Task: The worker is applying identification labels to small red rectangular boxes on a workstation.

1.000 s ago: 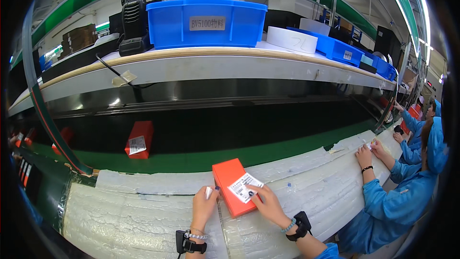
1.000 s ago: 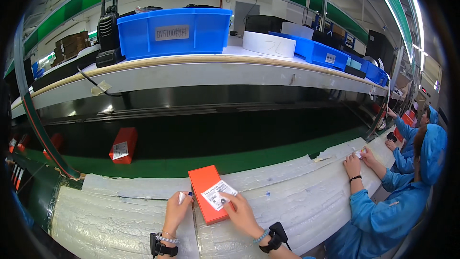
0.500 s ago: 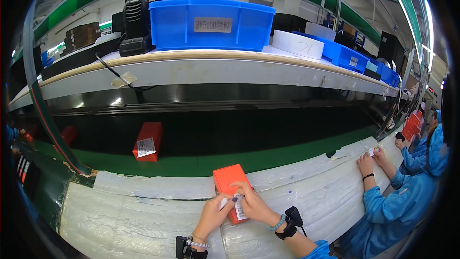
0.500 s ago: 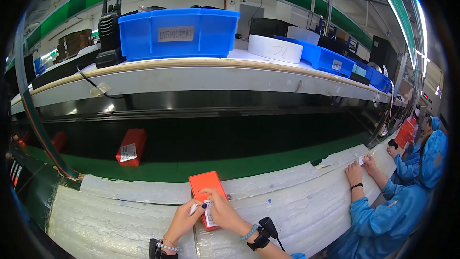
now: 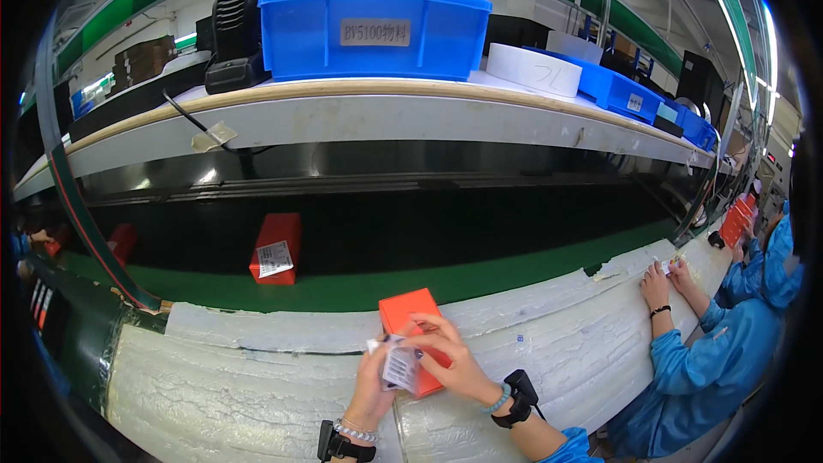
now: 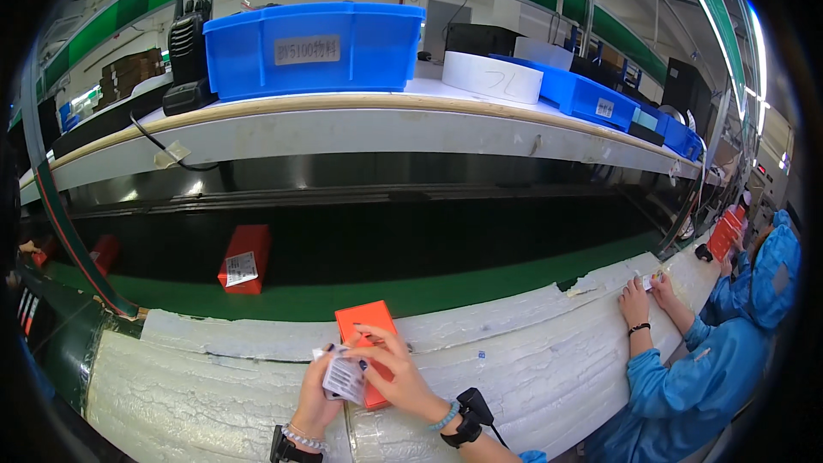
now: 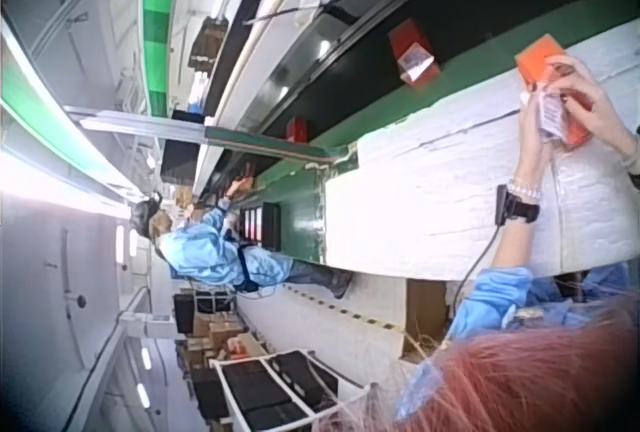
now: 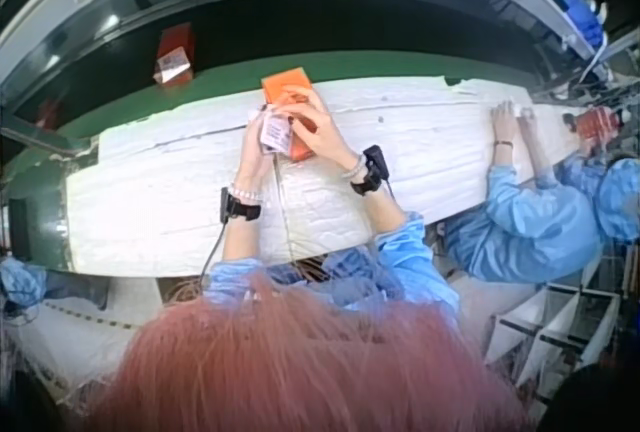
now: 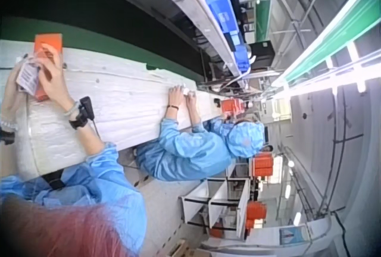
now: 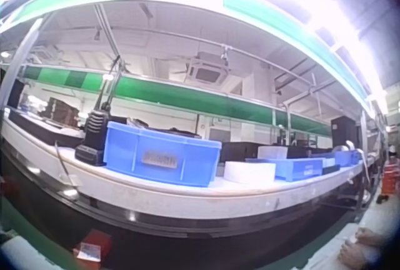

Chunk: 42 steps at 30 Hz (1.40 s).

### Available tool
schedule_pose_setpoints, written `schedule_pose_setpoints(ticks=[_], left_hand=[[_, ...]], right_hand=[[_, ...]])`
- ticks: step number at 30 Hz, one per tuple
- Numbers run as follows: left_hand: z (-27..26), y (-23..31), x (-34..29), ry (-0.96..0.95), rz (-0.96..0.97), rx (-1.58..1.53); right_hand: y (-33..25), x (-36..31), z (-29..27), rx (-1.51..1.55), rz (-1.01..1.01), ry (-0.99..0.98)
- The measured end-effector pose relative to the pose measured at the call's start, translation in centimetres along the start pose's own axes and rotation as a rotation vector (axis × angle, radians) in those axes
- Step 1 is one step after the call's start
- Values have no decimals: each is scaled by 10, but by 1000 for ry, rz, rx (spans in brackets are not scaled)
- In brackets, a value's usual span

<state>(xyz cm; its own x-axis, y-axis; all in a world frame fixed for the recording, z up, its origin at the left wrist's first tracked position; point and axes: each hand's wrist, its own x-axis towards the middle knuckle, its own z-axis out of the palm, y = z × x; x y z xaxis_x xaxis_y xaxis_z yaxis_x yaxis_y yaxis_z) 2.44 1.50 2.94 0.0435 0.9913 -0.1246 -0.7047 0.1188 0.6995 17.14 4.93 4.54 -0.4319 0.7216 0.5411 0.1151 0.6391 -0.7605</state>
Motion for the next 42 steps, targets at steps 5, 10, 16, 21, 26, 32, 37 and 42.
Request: schedule_pose_setpoints(ticks=[5, 10, 16, 21, 26, 32, 37, 42], left_hand=[[-40, -2, 16, 110, 169, -210], [-26, 24, 4, 247, 225, -113], [-25, 25, 4, 114, 218, -14], [-34, 17, 8, 139, 253, 164], [-44, 21, 6, 111, 65, 510], [-36, 19, 4, -110, -104, 967], [-36, 20, 4, -186, -168, 1071], [-37, 18, 5, -229, -208, 1084]], right_hand=[[1, 5, -31, 382, 52, -46], [-5, 9, -49, 322, 361, -112], [12, 19, -37, 115, 387, -273], [15, 24, -29, -76, 412, -344], [9, 24, -27, -125, 419, -352], [16, 21, -25, -118, 395, -343], [16, 21, -26, -111, 361, -332], [15, 21, -27, -107, 370, -334]])
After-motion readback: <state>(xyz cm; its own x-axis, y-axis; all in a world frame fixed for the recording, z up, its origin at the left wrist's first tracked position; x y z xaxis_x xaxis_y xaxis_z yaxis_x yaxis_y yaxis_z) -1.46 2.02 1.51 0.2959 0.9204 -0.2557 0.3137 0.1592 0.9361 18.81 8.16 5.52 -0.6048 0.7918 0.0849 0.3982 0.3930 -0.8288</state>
